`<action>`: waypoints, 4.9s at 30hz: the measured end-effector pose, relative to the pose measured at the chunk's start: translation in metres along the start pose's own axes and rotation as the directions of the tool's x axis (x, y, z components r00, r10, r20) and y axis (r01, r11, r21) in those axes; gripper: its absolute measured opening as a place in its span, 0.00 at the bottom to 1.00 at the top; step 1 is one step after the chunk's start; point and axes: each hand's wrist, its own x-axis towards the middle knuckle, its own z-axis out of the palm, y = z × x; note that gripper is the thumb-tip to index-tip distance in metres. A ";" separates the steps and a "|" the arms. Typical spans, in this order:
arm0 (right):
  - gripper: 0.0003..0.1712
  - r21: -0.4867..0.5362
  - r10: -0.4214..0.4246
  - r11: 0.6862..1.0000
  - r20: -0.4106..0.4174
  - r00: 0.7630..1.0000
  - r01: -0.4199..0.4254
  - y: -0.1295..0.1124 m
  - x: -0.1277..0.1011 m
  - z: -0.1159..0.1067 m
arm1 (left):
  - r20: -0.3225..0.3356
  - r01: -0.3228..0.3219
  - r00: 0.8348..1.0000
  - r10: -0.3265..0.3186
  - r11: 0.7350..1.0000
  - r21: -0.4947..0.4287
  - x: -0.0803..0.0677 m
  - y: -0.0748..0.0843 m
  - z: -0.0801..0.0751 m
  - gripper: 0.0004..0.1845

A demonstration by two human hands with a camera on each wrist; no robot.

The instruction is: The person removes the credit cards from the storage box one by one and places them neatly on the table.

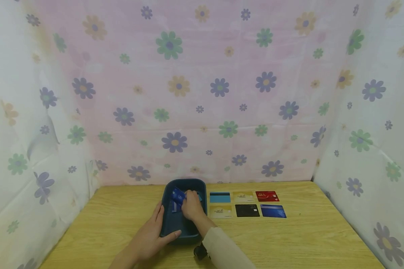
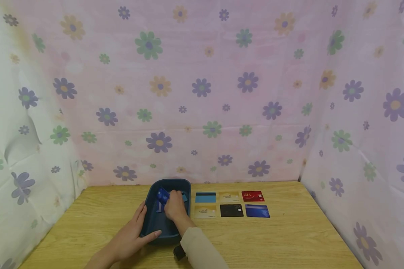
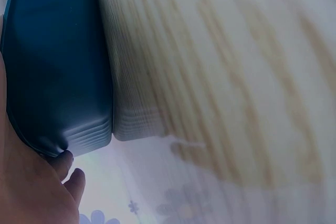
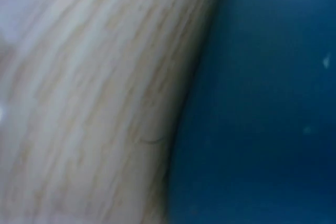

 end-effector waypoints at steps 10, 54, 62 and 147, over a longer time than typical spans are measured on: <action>0.07 0.186 0.007 0.982 -0.062 0.998 0.004 -0.002 0.000 -0.005 | -0.001 -0.002 1.000 0.002 1.000 -0.006 0.000 -0.001 -0.001 0.63; 0.30 0.290 -0.045 0.954 -0.098 0.994 0.072 -0.006 -0.005 -0.029 | 0.022 0.014 1.000 -0.013 1.000 -0.026 0.001 0.001 0.001 0.64; 0.27 0.302 -0.099 0.947 -0.058 0.993 0.112 -0.007 -0.013 -0.051 | 0.023 0.020 1.000 -0.019 1.000 -0.021 0.001 -0.001 0.000 0.65; 0.21 0.091 -0.036 0.996 0.157 0.987 0.022 0.087 -0.101 -0.147 | 0.023 0.017 1.000 -0.017 1.000 -0.024 -0.003 0.003 -0.003 0.66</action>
